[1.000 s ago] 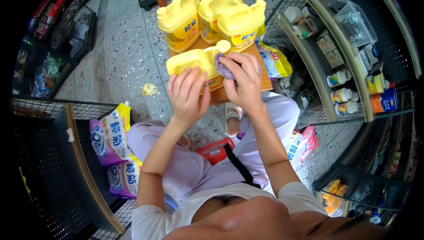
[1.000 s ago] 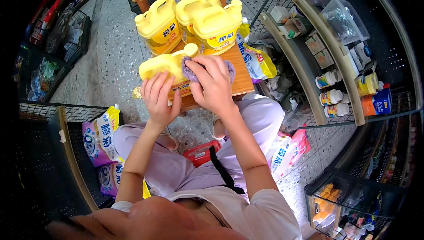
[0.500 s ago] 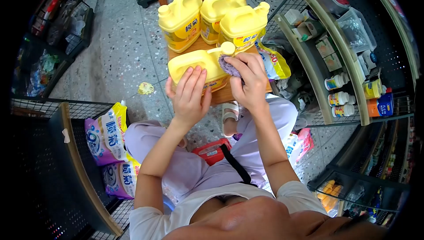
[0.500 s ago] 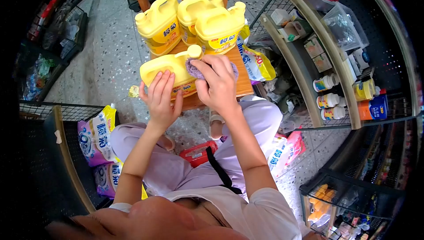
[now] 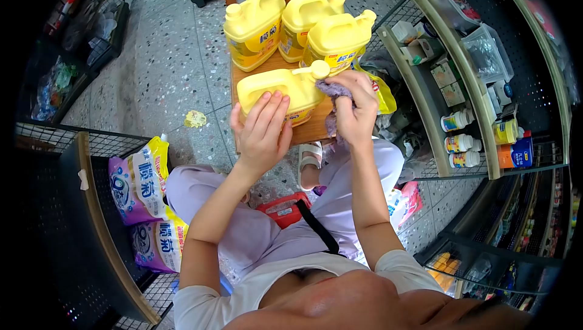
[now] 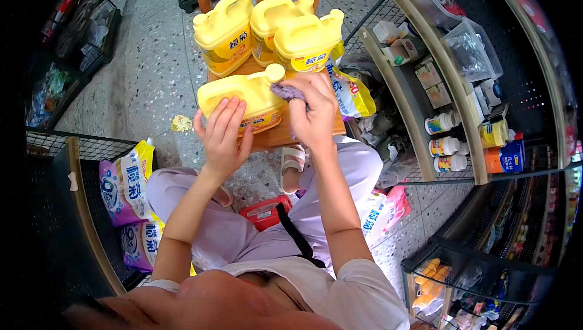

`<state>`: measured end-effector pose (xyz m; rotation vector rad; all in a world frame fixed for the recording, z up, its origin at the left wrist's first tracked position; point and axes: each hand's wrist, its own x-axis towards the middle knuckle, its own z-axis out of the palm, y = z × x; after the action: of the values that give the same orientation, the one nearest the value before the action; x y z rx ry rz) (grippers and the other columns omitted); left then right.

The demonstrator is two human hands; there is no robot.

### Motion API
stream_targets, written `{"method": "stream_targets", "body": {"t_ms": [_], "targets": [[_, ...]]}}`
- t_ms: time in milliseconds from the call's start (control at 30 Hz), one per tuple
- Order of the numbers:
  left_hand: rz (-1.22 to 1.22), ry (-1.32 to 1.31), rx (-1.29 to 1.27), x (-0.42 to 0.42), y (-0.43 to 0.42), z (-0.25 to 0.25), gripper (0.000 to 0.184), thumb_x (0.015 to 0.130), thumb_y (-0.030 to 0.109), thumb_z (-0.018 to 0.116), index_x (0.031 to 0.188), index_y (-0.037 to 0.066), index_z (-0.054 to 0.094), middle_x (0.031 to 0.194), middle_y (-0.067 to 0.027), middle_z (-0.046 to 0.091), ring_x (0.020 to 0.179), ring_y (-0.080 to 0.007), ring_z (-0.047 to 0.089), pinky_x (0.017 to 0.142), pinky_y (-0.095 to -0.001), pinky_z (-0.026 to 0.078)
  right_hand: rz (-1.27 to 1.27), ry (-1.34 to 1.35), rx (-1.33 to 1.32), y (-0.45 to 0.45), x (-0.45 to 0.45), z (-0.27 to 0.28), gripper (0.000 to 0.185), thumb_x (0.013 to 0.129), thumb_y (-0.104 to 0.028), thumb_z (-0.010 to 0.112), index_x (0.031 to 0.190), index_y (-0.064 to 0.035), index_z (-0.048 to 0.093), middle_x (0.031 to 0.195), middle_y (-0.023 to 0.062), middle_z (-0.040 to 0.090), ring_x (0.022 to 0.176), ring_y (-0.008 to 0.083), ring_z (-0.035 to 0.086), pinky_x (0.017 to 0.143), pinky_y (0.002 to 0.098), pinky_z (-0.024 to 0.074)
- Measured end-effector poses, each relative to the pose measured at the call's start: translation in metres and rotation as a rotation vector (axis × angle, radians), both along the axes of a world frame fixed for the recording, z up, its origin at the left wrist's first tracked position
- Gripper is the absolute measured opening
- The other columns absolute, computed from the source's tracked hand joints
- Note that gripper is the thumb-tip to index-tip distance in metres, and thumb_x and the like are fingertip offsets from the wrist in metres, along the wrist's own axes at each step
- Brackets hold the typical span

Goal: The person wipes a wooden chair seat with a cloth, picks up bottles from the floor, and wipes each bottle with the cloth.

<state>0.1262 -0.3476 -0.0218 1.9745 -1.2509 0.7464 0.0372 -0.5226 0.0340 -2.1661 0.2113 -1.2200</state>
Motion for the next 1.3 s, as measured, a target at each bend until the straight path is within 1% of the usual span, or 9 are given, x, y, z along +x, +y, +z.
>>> {"method": "stream_targets", "body": {"t_ms": [133, 433, 533, 633, 733, 833, 933, 1133, 1300], "targets": [[-0.024, -0.002, -0.019, -0.003, 0.000, 0.003, 0.045, 0.080, 0.013, 0.068, 0.123, 0.005, 0.061, 0.130, -0.0066, 0.059, 0.125, -0.0204, 0.050, 0.112, -0.0478, 0.015, -0.036, 0.018, 0.002, -0.010, 0.003, 0.001, 0.027, 0.069, 0.001, 0.052, 0.089, 0.0020, 0.069, 0.085, 0.0157, 0.064, 0.084, 0.0296, 0.060, 0.080, 0.0364, 0.0477], [-0.036, 0.006, -0.027, -0.001, 0.000, 0.000, 0.046, 0.079, 0.014, 0.069, 0.123, 0.005, 0.061, 0.130, -0.0067, 0.058, 0.125, -0.0205, 0.049, 0.112, -0.0479, 0.015, -0.020, 0.042, -0.052, -0.020, 0.020, 0.009, 0.023, 0.072, -0.001, 0.052, 0.088, 0.0005, 0.069, 0.086, 0.0146, 0.064, 0.083, 0.0306, 0.059, 0.079, 0.0364, 0.0473], [-0.034, -0.005, -0.029, 0.000, 0.000, 0.000, 0.046, 0.079, 0.014, 0.069, 0.124, 0.005, 0.061, 0.130, -0.0068, 0.058, 0.126, -0.0204, 0.049, 0.112, -0.0479, 0.015, 0.013, 0.068, -0.017, -0.024, 0.026, 0.009, 0.024, 0.072, -0.001, 0.052, 0.089, 0.0011, 0.069, 0.087, 0.0155, 0.064, 0.086, 0.0310, 0.060, 0.081, 0.0364, 0.0477], [-0.035, -0.003, -0.023, 0.000, 0.000, -0.001, 0.047, 0.079, 0.015, 0.069, 0.125, 0.005, 0.060, 0.131, -0.0067, 0.058, 0.126, -0.0202, 0.048, 0.113, -0.0477, 0.015, 0.089, 0.132, 0.059, -0.031, 0.031, 0.012, 0.028, 0.074, 0.001, 0.046, 0.091, 0.0036, 0.068, 0.089, 0.0136, 0.064, 0.088, 0.0238, 0.062, 0.081, 0.0311, 0.0482], [-0.037, -0.007, -0.027, 0.000, 0.000, -0.001, 0.048, 0.080, 0.015, 0.069, 0.126, 0.005, 0.060, 0.131, -0.0065, 0.057, 0.126, -0.0201, 0.048, 0.113, -0.0475, 0.014, 0.193, 0.193, 0.177, -0.033, 0.035, 0.017, 0.029, 0.074, 0.002, 0.044, 0.091, 0.0042, 0.068, 0.091, 0.0122, 0.064, 0.089, 0.0212, 0.063, 0.082, 0.0292, 0.0478], [-0.035, -0.006, -0.023, -0.001, 0.000, -0.001, 0.048, 0.080, 0.015, 0.069, 0.126, 0.005, 0.059, 0.132, -0.0063, 0.057, 0.126, -0.0200, 0.048, 0.113, -0.0472, 0.014, 0.241, 0.220, 0.341, -0.034, 0.043, 0.014, 0.025, 0.078, 0.000, 0.048, 0.093, 0.0033, 0.069, 0.094, 0.0113, 0.065, 0.090, 0.0230, 0.063, 0.083, 0.0306, 0.0482], [-0.033, -0.010, -0.017, 0.000, 0.001, -0.001, 0.048, 0.080, 0.014, 0.069, 0.126, 0.006, 0.059, 0.132, -0.0060, 0.057, 0.126, -0.0199, 0.049, 0.112, -0.0469, 0.014, 0.265, 0.203, 0.367, -0.033, 0.042, 0.013, 0.026, 0.079, 0.001, 0.048, 0.094, 0.0035, 0.069, 0.096, 0.0115, 0.064, 0.092, 0.0228, 0.063, 0.084, 0.0305, 0.0482], [-0.044, -0.013, -0.003, 0.002, 0.003, 0.000, 0.046, 0.080, 0.013, 0.068, 0.125, 0.006, 0.060, 0.130, -0.0058, 0.059, 0.125, -0.0201, 0.050, 0.112, -0.0463, 0.015, 0.096, 0.100, 0.236, -0.018, 0.022, 0.005, 0.027, 0.077, 0.001, 0.051, 0.096, 0.0029, 0.069, 0.095, 0.0135, 0.065, 0.091, 0.0251, 0.063, 0.084, 0.0322, 0.0480], [-0.043, -0.011, -0.013, 0.001, 0.003, 0.003, 0.046, 0.080, 0.012, 0.068, 0.125, 0.006, 0.061, 0.130, -0.0061, 0.058, 0.125, -0.0202, 0.050, 0.111, -0.0471, 0.016, -0.058, 0.051, -0.048, -0.007, 0.005, 0.001, 0.028, 0.073, 0.004, 0.053, 0.096, 0.0011, 0.068, 0.093, 0.0161, 0.063, 0.089, 0.0317, 0.060, 0.082, 0.0375, 0.0480]]}}
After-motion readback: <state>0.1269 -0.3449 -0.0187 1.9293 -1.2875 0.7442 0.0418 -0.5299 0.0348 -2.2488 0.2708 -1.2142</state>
